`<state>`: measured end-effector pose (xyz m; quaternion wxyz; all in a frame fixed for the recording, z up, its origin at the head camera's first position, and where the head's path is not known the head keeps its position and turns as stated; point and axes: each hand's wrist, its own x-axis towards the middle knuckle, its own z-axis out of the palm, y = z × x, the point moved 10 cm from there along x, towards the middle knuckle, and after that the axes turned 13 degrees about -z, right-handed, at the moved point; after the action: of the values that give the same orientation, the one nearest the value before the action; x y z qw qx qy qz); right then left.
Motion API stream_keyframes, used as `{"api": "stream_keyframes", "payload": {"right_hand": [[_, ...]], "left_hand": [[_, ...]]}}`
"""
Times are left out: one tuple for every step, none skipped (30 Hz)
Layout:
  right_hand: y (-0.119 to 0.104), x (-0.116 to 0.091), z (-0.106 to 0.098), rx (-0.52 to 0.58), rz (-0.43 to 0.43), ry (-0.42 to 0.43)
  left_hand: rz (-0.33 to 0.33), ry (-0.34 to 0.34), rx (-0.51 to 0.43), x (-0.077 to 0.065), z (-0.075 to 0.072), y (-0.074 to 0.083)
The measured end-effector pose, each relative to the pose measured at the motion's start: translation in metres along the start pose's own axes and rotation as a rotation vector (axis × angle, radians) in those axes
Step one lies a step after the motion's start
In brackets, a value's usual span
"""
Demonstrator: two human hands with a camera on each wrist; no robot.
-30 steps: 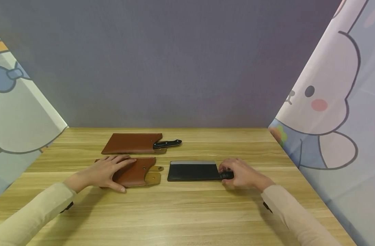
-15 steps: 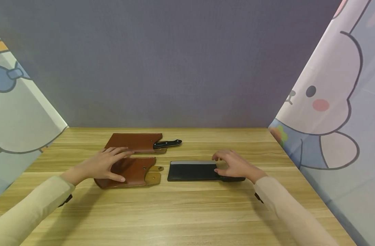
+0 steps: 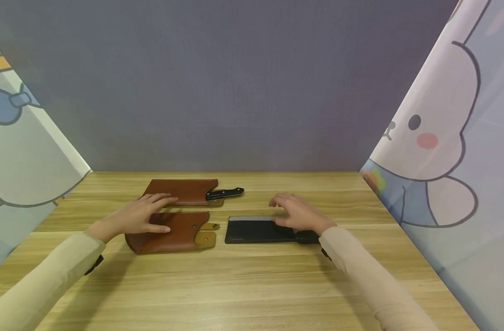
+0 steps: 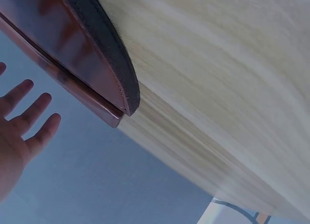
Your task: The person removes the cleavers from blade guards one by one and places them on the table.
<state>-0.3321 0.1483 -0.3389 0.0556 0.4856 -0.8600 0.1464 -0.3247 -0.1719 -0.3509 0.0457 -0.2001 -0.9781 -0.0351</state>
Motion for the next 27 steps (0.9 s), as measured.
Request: {"api": "stream_keyframes", "payload": {"right_hand": [[0.0, 0.003, 0.001, 0.004, 0.009, -0.009], [0.0, 0.006, 0.002, 0.002, 0.012, -0.015], [0.001, 0.009, 0.004, 0.004, 0.015, -0.021], [0.001, 0.012, 0.005, 0.008, 0.016, -0.024], [0.001, 0.015, 0.006, 0.008, 0.014, -0.027], [0.001, 0.018, 0.007, 0.006, 0.01, -0.028], [0.001, 0.022, 0.008, 0.007, 0.004, -0.027], [0.001, 0.025, 0.008, 0.005, -0.002, -0.026], [0.001, 0.028, 0.009, 0.005, -0.007, -0.025], [0.001, 0.032, 0.009, 0.004, -0.014, -0.022], [0.0, 0.035, 0.01, 0.001, -0.022, -0.019], [0.0, 0.039, 0.01, -0.002, -0.029, -0.017], [-0.001, 0.042, 0.011, -0.005, -0.034, -0.017], [-0.001, 0.046, 0.011, -0.01, -0.04, -0.017], [-0.001, 0.049, 0.012, -0.016, -0.044, -0.02], [-0.002, 0.053, 0.012, -0.021, -0.047, -0.024], [-0.002, 0.056, 0.013, -0.023, -0.046, -0.03], [-0.002, 0.06, 0.014, -0.023, -0.044, -0.036], [-0.002, 0.063, 0.014, -0.025, -0.043, -0.041], [-0.003, 0.067, 0.015, -0.024, -0.043, -0.044], [-0.003, 0.07, 0.015, -0.027, -0.045, -0.047], [-0.003, 0.074, 0.016, -0.027, -0.045, -0.048], [-0.003, 0.077, 0.016, -0.024, -0.044, -0.047], [-0.003, 0.08, 0.016, -0.026, -0.046, -0.047], [-0.004, 0.083, 0.017, -0.032, -0.05, -0.048], [-0.004, 0.086, 0.017, -0.033, -0.053, -0.049], [-0.003, 0.089, 0.018, -0.035, -0.054, -0.054]], "left_hand": [[-0.004, 0.003, 0.001, 0.001, 0.0, -0.001], [-0.007, 0.007, 0.002, 0.002, 0.0, -0.002], [-0.011, 0.011, -0.001, 0.003, 0.0, -0.003], [-0.014, 0.016, -0.003, 0.004, 0.0, -0.004], [-0.017, 0.02, -0.002, 0.005, 0.0, -0.005], [-0.02, 0.024, 0.0, 0.007, 0.0, -0.006], [-0.025, 0.026, -0.001, 0.008, 0.001, -0.006], [-0.027, 0.028, -0.001, 0.009, 0.001, -0.007], [-0.031, 0.031, 0.0, 0.011, 0.002, -0.007], [-0.035, 0.034, 0.002, 0.013, 0.002, -0.008], [-0.038, 0.038, 0.003, 0.015, 0.002, -0.008], [-0.042, 0.041, 0.003, 0.016, 0.002, -0.009], [-0.043, 0.044, 0.007, 0.018, 0.002, -0.009], [-0.047, 0.045, 0.007, 0.02, 0.002, -0.009], [-0.052, 0.044, 0.01, 0.022, 0.002, -0.01], [-0.057, 0.042, 0.008, 0.024, 0.001, -0.011], [-0.062, 0.037, 0.01, 0.025, 0.002, -0.011], [-0.07, 0.03, 0.011, 0.027, 0.002, -0.012], [-0.076, 0.023, 0.012, 0.028, 0.002, -0.012], [-0.085, 0.014, 0.011, 0.03, 0.002, -0.013], [-0.089, 0.008, 0.013, 0.031, 0.003, -0.013], [-0.092, 0.004, 0.013, 0.033, 0.003, -0.014], [-0.094, 0.003, 0.017, 0.034, 0.003, -0.014], [-0.093, 0.005, 0.019, 0.036, 0.002, -0.014], [-0.091, 0.007, 0.025, 0.037, 0.002, -0.013], [-0.092, 0.007, 0.031, 0.039, 0.002, -0.013], [-0.093, 0.008, 0.039, 0.04, 0.002, -0.014]]}}
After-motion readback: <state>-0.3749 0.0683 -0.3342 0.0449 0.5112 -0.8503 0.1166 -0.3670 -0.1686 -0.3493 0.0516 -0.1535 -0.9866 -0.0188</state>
